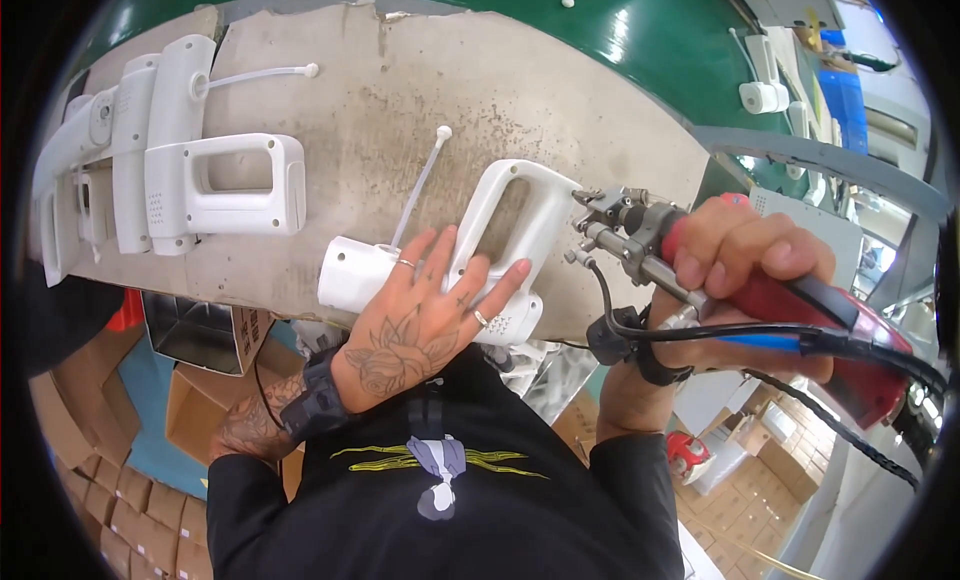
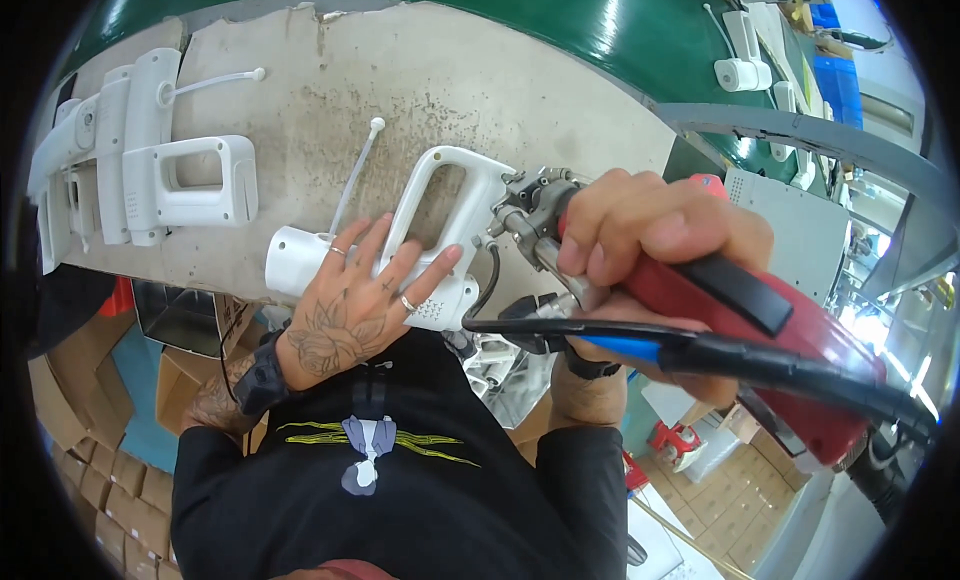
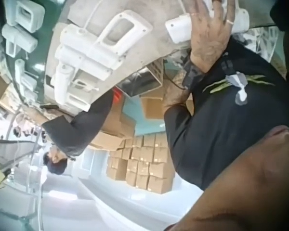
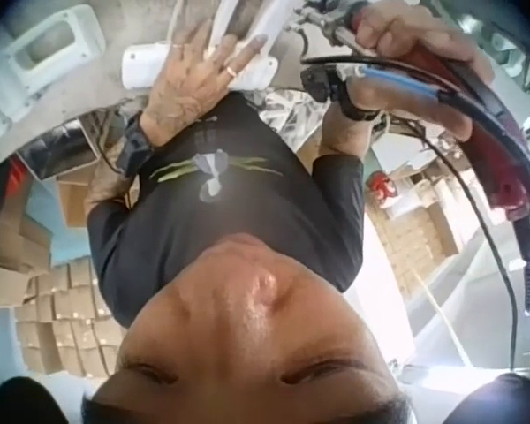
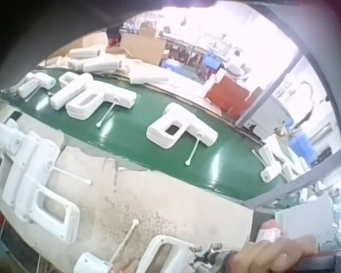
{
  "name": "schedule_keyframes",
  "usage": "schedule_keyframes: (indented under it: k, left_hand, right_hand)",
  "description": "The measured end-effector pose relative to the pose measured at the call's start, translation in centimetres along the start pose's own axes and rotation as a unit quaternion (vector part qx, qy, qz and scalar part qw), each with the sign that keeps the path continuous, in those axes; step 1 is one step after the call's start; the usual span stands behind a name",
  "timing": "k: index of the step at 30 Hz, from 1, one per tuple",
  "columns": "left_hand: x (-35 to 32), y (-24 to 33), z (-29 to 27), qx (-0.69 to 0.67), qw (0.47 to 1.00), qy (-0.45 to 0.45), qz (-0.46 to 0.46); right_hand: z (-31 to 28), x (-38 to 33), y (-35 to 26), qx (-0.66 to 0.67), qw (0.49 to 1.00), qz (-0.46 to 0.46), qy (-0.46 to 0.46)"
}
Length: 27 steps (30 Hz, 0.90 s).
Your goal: Assembling white plastic handheld device housings using a pneumatic screw gun on a factory production line.
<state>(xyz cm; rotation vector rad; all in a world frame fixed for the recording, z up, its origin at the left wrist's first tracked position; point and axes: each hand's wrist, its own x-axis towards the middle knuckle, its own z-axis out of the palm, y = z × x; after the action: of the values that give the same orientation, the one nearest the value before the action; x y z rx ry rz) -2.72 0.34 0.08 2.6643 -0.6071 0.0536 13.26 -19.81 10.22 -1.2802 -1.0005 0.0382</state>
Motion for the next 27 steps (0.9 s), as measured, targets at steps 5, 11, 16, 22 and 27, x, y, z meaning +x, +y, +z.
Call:
schedule_keyframes:
  k: [5,11,16,22,27]
  left_hand:
    - [-0.1,-0.1,-0.2,-0.008,1.000,-0.001,-0.002]
    - [-0.5,-0.1,0.0,0.002,1.000,0.006,-0.001]
    - [-0.6,-0.4,-0.1,0.007,1.000,0.026,-0.001]
    - [-0.8,-0.5,0.1,-0.028,0.999,0.042,0.005]
    - [-0.7,-0.5,0.3,-0.020,1.000,0.024,0.004]
  right_hand:
    - [2.7,-0.1,0.2,0.005,0.990,-0.010,0.141]
    - [3.8,2.5,-4.7,-0.052,0.998,-0.035,0.021]
    - [5.4,3.8,-3.3,-0.012,0.999,-0.050,0.008]
    - [6.5,4.2,-0.9,-0.010,1.000,-0.025,0.013]
    - [6.3,3.8,0.8,0.061,0.997,-0.024,0.040]
